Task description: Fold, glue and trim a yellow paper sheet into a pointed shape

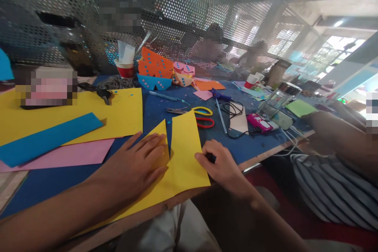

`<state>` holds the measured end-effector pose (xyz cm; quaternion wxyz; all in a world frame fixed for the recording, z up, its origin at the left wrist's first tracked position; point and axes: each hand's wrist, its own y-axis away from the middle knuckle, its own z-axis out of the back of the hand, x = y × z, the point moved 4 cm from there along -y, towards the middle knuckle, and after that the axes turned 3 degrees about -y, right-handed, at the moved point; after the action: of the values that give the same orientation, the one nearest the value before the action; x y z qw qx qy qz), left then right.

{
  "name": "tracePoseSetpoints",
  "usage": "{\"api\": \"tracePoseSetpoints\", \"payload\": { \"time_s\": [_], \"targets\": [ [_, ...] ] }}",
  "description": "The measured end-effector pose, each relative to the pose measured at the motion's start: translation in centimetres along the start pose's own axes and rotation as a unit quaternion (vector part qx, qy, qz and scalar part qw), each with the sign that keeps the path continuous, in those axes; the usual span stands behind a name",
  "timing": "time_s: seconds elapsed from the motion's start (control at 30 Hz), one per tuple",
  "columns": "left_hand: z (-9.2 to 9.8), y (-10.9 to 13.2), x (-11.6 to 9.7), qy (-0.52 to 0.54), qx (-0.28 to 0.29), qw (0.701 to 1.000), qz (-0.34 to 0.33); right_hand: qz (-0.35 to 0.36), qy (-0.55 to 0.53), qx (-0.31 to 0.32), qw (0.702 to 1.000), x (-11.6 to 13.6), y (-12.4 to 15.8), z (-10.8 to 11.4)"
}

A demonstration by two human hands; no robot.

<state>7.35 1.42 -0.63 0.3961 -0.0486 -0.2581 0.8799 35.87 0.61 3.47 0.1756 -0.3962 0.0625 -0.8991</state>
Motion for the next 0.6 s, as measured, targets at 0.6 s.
{"api": "tracePoseSetpoints", "payload": {
  "time_s": [0.6],
  "targets": [
    [4.3,-0.8,-1.6,0.075,-0.028,0.992,-0.097,0.017,0.033,-0.04,0.999,-0.7,0.5,-0.2]
  ]
}}
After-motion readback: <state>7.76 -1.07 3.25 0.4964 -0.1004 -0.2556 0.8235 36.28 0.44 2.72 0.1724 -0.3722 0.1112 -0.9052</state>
